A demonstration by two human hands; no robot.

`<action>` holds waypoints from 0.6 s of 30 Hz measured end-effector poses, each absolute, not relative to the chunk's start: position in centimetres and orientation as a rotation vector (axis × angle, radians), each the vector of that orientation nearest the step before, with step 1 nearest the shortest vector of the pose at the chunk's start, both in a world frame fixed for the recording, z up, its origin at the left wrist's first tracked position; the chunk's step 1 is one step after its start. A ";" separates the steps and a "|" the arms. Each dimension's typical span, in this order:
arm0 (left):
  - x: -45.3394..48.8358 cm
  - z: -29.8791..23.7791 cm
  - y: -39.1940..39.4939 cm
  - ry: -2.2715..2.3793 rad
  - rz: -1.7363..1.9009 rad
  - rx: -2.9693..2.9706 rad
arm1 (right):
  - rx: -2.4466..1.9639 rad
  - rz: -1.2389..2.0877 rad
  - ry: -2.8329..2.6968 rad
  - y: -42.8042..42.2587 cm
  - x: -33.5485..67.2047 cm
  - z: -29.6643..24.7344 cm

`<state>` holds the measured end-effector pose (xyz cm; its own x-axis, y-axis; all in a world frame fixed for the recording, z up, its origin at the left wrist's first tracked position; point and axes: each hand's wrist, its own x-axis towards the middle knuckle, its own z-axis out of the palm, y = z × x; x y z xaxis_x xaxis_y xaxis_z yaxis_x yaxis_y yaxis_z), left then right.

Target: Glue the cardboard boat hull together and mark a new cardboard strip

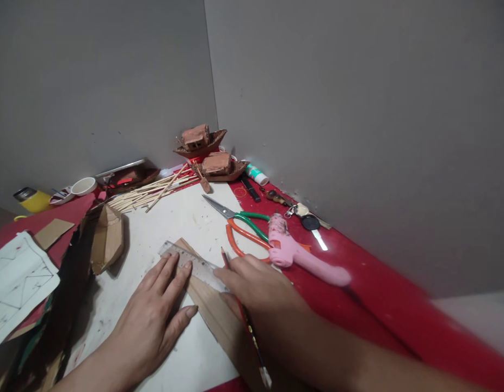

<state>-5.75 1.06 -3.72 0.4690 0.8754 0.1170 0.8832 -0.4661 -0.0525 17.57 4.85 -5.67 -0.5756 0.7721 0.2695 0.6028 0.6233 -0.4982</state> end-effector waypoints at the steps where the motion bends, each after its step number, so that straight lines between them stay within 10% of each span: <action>1: -5.7 -3.7 1.1 -1.562 -0.112 -2.602 | -1.084 0.487 -2.388 4.9 17.6 -5.7; 18: -5.6 -3.3 1.0 -1.655 -0.141 -2.633 | -1.056 0.435 -2.229 4.0 17.4 -3.0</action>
